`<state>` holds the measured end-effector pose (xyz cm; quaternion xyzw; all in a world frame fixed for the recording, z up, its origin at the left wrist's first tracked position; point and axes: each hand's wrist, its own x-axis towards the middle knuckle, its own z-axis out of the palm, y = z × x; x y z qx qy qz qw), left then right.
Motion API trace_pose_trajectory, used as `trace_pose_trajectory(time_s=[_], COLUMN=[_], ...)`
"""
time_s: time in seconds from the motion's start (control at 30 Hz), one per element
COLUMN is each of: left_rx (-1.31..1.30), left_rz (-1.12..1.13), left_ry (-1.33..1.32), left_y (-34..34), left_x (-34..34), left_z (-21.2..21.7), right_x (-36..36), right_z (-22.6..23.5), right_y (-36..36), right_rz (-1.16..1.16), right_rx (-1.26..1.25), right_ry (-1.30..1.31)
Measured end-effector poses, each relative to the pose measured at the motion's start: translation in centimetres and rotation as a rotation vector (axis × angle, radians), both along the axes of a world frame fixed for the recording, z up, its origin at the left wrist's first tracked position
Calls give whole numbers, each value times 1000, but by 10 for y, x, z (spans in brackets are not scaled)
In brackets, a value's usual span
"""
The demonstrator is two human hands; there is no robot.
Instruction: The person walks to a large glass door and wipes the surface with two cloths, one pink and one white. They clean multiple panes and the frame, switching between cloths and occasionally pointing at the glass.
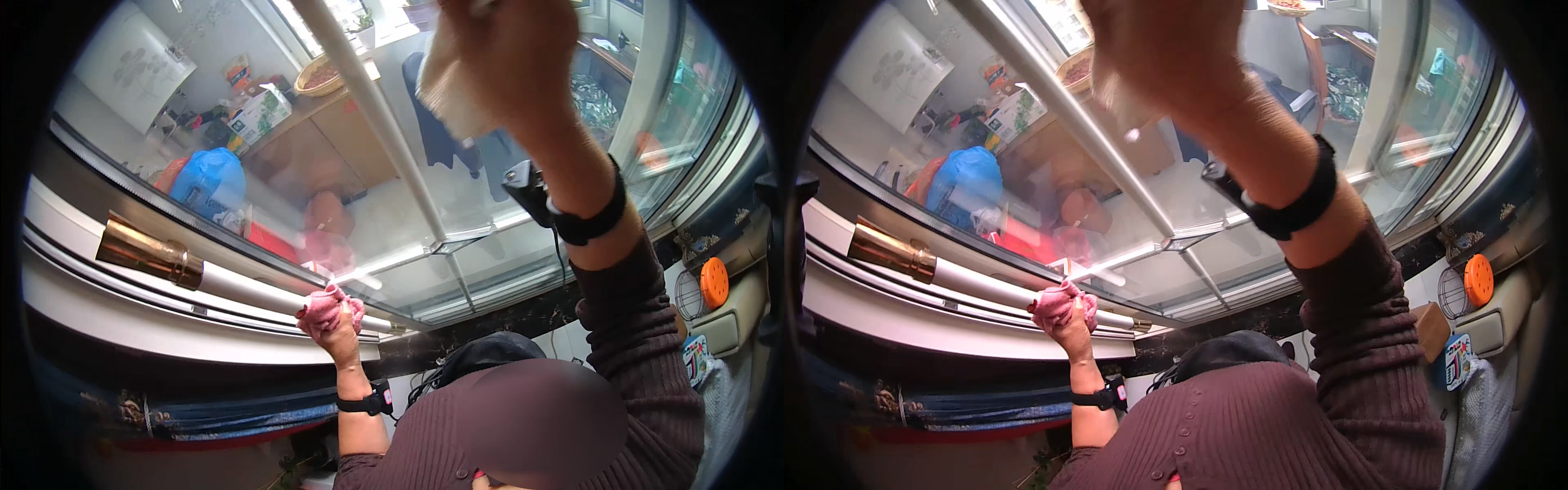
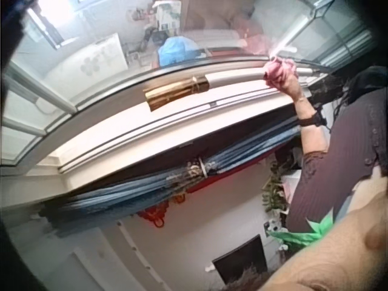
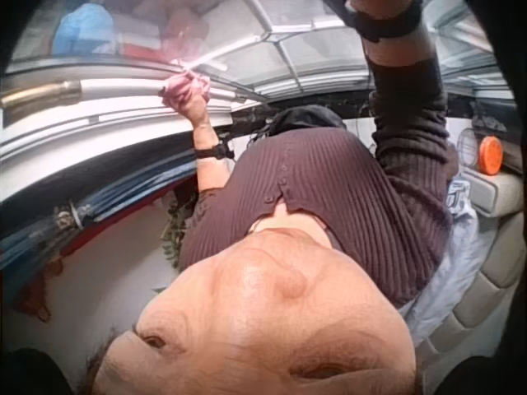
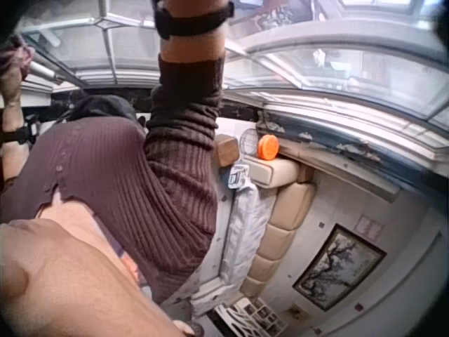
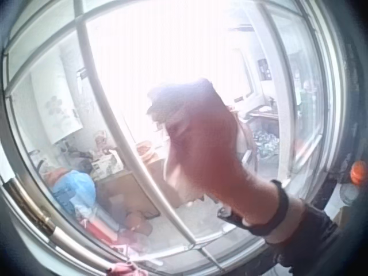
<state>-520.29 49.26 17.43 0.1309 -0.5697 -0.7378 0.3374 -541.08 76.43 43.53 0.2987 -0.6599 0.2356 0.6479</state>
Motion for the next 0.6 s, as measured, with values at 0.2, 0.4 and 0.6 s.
trace_pose_trajectory(time_s=[0.2, 0.4, 0.6], left_rx=[21, -39, -85], left_rz=[-31, -131, -7], left_ry=[68, 93, 65], left_y=[2, -3, -7], left_x=[-4, 0, -3], left_z=[-1, 0, -2], right_x=[52, 64, 47], right_z=[-110, -166, -61], right_y=[-88, -86, -116], right_rz=[338, 513, 289], right_rx=[411, 616, 51], right_ry=[53, -79, -32])
